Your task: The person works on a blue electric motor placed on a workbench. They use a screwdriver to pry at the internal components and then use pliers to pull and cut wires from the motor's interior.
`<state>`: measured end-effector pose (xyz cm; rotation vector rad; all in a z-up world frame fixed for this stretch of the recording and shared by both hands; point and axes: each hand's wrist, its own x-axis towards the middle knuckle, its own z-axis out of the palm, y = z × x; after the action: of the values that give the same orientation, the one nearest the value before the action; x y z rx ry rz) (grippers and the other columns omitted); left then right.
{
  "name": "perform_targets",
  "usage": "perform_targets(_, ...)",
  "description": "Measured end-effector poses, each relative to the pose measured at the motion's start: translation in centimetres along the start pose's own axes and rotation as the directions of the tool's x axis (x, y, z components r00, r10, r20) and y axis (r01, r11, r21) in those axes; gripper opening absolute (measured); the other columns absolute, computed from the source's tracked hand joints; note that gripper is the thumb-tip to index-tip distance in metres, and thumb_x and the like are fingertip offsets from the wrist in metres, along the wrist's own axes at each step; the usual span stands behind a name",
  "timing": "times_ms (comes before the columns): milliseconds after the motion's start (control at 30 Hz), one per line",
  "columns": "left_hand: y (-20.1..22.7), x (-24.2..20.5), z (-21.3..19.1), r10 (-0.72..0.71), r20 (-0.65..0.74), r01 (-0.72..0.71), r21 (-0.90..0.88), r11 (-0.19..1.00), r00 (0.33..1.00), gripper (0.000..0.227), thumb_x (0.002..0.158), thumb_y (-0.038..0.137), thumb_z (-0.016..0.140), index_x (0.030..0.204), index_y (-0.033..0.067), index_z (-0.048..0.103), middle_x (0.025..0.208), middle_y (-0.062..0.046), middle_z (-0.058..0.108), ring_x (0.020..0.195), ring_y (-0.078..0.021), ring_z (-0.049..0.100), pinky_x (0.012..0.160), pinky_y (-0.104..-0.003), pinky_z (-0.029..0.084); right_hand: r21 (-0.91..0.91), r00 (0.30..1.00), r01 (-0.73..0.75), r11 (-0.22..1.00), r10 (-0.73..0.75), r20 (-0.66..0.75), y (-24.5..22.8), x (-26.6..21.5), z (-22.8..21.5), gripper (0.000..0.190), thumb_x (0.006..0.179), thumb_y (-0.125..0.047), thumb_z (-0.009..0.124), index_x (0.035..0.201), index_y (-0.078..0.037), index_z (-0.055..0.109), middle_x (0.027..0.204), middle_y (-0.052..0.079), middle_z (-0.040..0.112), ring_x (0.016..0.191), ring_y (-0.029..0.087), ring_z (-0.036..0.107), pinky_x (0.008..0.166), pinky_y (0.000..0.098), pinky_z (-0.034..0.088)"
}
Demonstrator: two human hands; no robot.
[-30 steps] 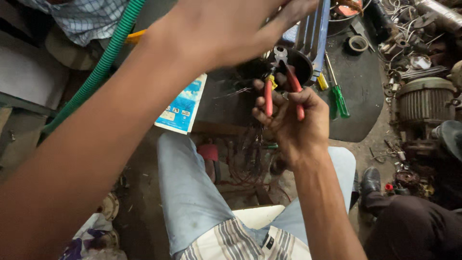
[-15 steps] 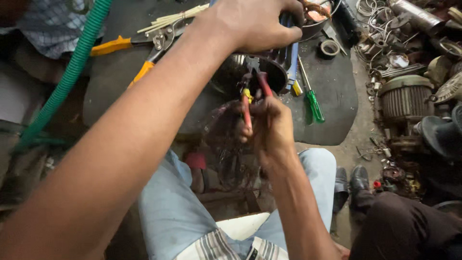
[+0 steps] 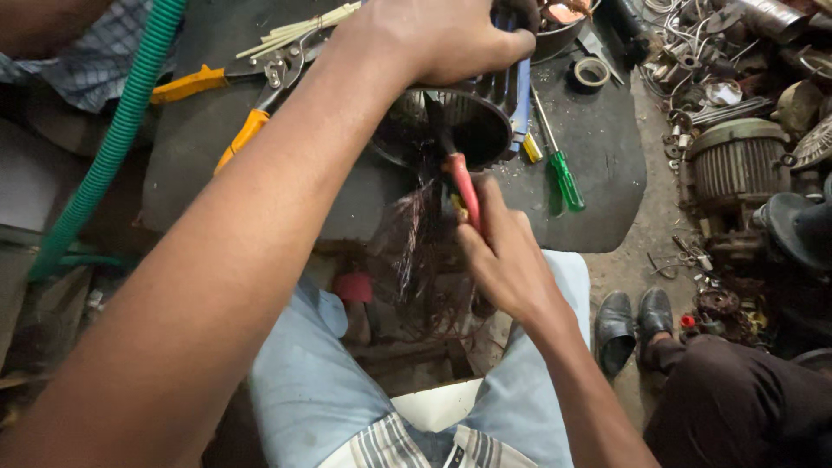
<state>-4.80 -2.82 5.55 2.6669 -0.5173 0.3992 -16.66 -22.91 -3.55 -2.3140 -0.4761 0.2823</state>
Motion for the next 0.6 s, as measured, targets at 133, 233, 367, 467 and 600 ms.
perform_targets(133,-0.5,-0.5,-0.2,-0.018,0.028,0.019,-0.019,1.000,0.999,0.045,0.089,0.054,0.064,0.119,0.0209,0.074,0.100,-0.016,0.074,0.086,-0.0360,0.072,0.077,-0.049,0.055,0.466,0.960,-0.274,0.841,0.212,0.182,0.5,-0.5,-0.6,0.046,0.096,-0.017,0.056,0.138,-0.002,0.047,0.102,0.021,0.065,0.086,0.031,0.065,0.074,0.0434,0.052)
perform_targets(233,-0.5,-0.3,-0.3,-0.099,0.048,0.099,0.015,0.995,0.994,0.049,0.091,0.058,0.062,0.116,0.0162,0.073,0.099,-0.018,0.073,0.086,-0.0363,0.071,0.078,-0.048,0.055,0.779,0.967,-0.254,0.573,0.128,0.222,0.3,-0.8,-1.7,0.069,0.087,-0.016,0.051,0.155,-0.009,0.042,0.112,0.012,0.066,0.093,0.021,0.066,0.075,0.0377,0.052)
perform_targets(367,-0.2,-0.1,0.0,-0.142,0.070,0.144,-0.027,0.989,0.987,0.047,0.088,0.054,0.061,0.109,0.0140,0.073,0.094,-0.016,0.073,0.080,-0.0340,0.071,0.074,-0.048,0.054,0.927,0.951,-0.295,0.233,-0.021,0.308,-1.2,-1.6,-3.1,0.074,0.084,-0.017,0.046,0.155,0.004,0.041,0.128,0.031,0.065,0.100,0.038,0.070,0.085,0.0501,0.058)
perform_targets(467,0.1,0.6,0.3,-0.162,0.106,0.167,-0.036,0.985,0.981,0.045,0.087,0.052,0.059,0.107,0.0140,0.073,0.092,-0.015,0.073,0.078,-0.0331,0.072,0.072,-0.048,0.054,0.952,0.952,-0.302,0.052,-0.031,0.304,-2.9,-1.0,-2.6,0.070,0.084,-0.014,0.044,0.148,0.013,0.041,0.135,0.042,0.057,0.114,0.044,0.066,0.101,0.0543,0.055)
perform_targets(600,0.1,0.8,0.9,-0.120,0.033,0.121,-0.027,0.992,0.992,0.045,0.087,0.054,0.061,0.107,0.0151,0.074,0.091,-0.014,0.074,0.077,-0.0320,0.072,0.071,-0.047,0.056,0.965,0.967,-0.256,-0.061,0.000,0.256,-4.6,0.3,-1.2,0.060,0.086,-0.013,0.043,0.141,0.010,0.042,0.135,0.040,0.057,0.124,0.049,0.062,0.105,0.0592,0.054)
